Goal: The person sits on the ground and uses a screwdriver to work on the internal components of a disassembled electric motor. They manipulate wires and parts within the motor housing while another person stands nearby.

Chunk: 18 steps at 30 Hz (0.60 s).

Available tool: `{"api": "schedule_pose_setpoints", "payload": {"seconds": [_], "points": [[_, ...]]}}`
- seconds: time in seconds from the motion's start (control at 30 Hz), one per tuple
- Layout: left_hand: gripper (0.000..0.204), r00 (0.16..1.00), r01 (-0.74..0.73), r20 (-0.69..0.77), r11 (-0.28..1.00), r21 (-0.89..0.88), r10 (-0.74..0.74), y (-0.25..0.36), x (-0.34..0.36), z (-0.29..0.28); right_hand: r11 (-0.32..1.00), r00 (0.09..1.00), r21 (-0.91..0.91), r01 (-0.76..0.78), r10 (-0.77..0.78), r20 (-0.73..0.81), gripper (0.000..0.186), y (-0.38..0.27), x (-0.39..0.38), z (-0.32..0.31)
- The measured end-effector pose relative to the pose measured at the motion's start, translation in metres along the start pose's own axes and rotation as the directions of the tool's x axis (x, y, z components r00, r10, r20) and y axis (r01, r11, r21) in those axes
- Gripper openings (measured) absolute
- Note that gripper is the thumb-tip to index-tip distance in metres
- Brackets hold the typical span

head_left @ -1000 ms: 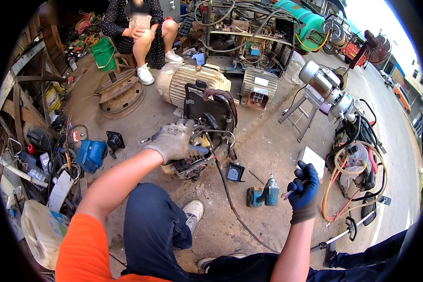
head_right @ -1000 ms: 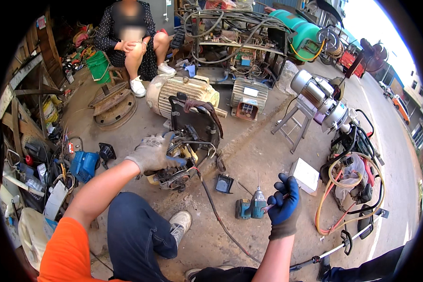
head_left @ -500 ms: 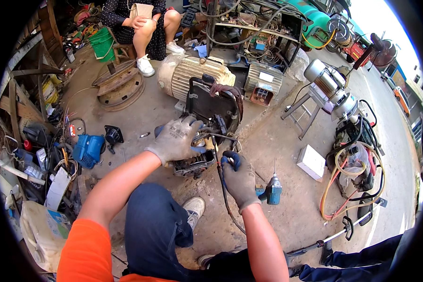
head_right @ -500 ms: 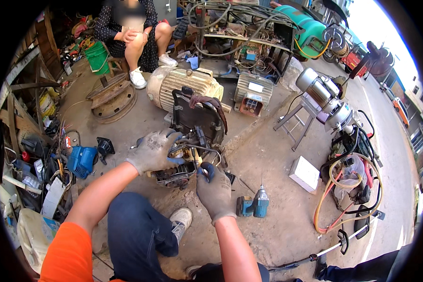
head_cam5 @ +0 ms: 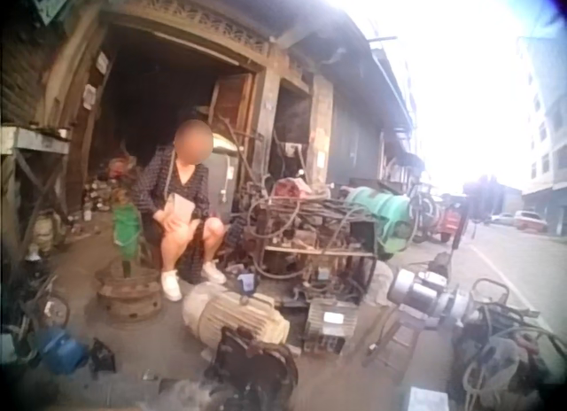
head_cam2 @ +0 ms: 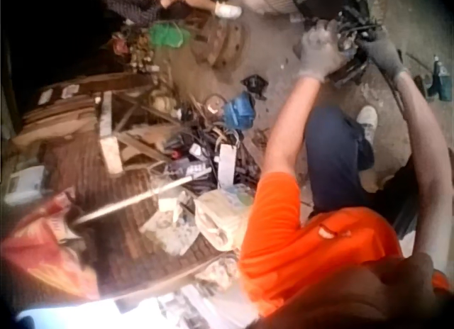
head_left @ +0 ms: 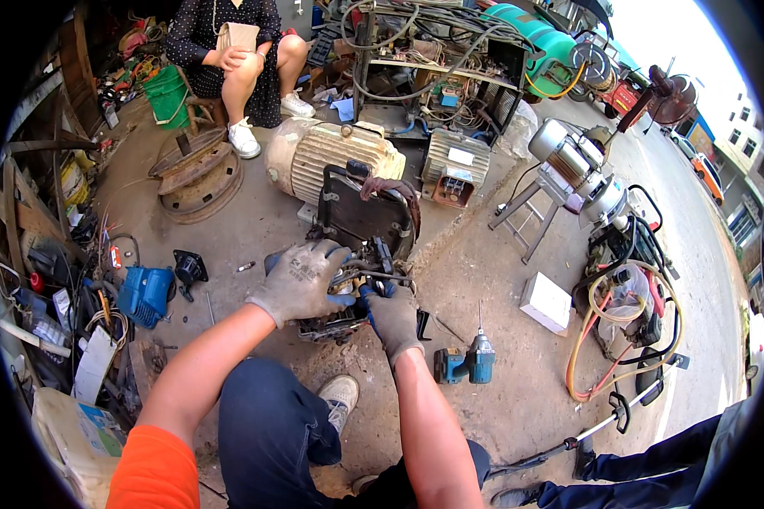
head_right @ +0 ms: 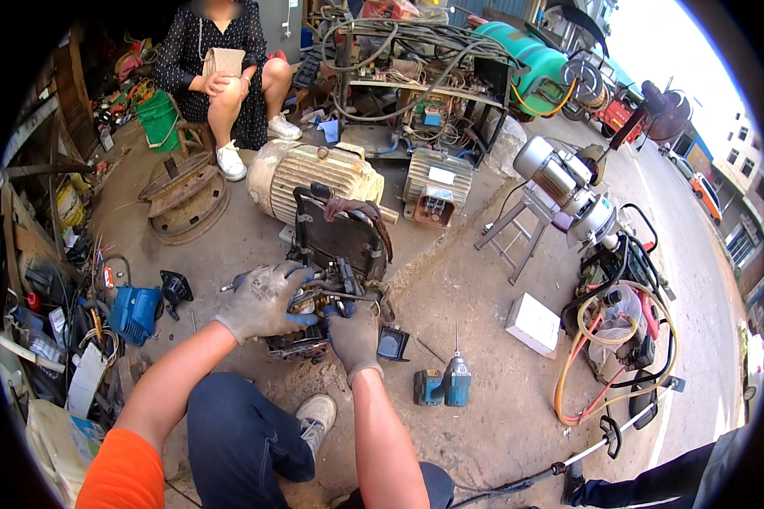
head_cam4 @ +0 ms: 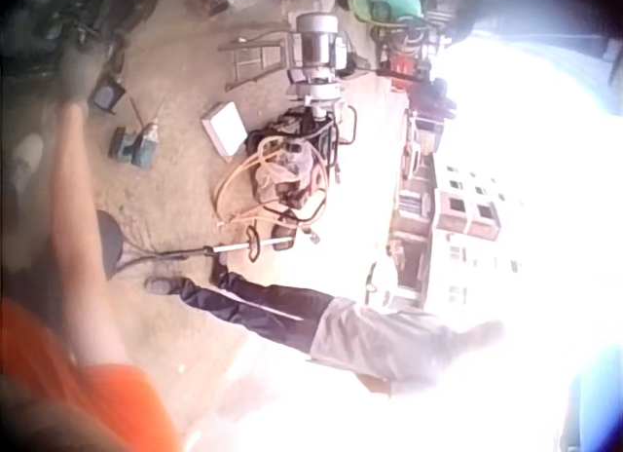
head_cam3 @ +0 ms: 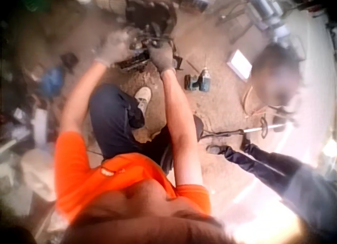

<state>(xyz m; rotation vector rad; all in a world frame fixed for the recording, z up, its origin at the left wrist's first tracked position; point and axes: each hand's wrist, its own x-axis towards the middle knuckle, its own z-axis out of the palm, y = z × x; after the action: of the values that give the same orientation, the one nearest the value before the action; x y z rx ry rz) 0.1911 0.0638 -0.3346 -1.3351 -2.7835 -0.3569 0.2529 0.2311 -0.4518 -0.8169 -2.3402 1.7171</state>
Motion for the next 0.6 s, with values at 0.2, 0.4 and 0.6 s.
{"api": "schedule_pose_setpoints", "payload": {"seconds": [0.2, 0.4, 0.6], "points": [[0.078, 0.999, -0.023, -0.036, 0.999, 0.024, 0.024, -0.003, -0.001, 0.004, 0.99, 0.975, -0.121, 0.07, -0.094, -0.203, 0.038, -0.025, -0.017, 0.007], [0.077, 1.0, 0.015, -0.016, 1.0, 0.028, -0.014, 0.001, -0.001, 0.002, 0.998, 0.998, -0.01, -0.062, 0.062, 0.002, 0.038, -0.019, -0.009, -0.008], [0.078, 0.999, -0.004, -0.033, 0.999, 0.038, 0.005, -0.001, -0.003, 0.006, 0.998, 0.993, -0.056, -0.039, 0.032, -0.115, 0.055, -0.021, -0.011, 0.005]]}}
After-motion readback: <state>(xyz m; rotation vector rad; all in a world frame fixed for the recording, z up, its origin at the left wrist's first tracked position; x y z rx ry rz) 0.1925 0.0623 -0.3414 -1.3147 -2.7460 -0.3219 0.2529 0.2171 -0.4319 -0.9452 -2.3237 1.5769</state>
